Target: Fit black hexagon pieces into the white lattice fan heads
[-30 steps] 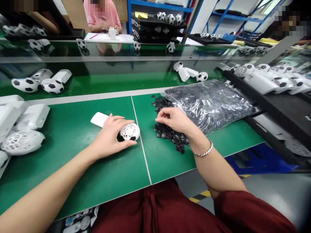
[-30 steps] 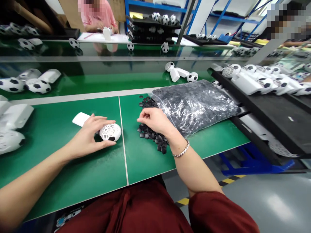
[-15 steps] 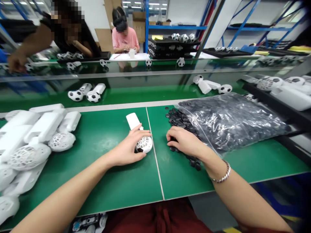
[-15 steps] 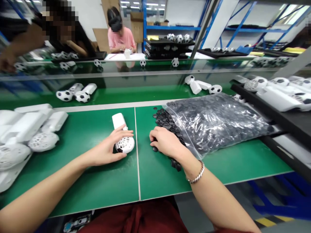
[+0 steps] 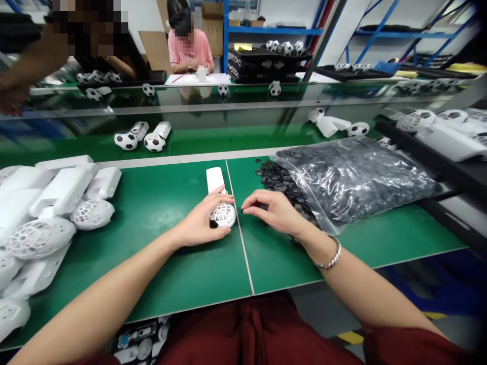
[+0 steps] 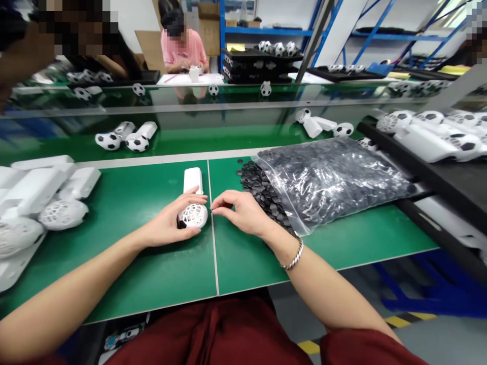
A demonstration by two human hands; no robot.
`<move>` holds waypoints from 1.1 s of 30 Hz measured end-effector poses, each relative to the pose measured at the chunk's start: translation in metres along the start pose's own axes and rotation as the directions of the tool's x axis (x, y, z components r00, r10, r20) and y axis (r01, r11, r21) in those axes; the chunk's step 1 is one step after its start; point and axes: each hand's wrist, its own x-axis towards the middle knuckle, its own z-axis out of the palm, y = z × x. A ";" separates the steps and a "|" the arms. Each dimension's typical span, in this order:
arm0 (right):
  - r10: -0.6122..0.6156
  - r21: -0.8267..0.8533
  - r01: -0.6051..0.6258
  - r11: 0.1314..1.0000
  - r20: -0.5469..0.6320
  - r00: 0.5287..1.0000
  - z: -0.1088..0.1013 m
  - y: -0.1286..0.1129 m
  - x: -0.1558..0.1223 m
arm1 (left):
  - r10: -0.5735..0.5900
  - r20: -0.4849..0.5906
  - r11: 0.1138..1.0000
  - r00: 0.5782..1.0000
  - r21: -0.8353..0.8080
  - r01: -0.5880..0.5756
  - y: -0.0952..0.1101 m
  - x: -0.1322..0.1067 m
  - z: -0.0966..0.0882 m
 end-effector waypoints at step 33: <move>0.217 -0.407 -0.233 0.883 -0.085 0.972 -0.014 0.024 0.053 | -0.057 -0.007 0.998 0.998 -0.020 0.057 0.004 0.002 0.003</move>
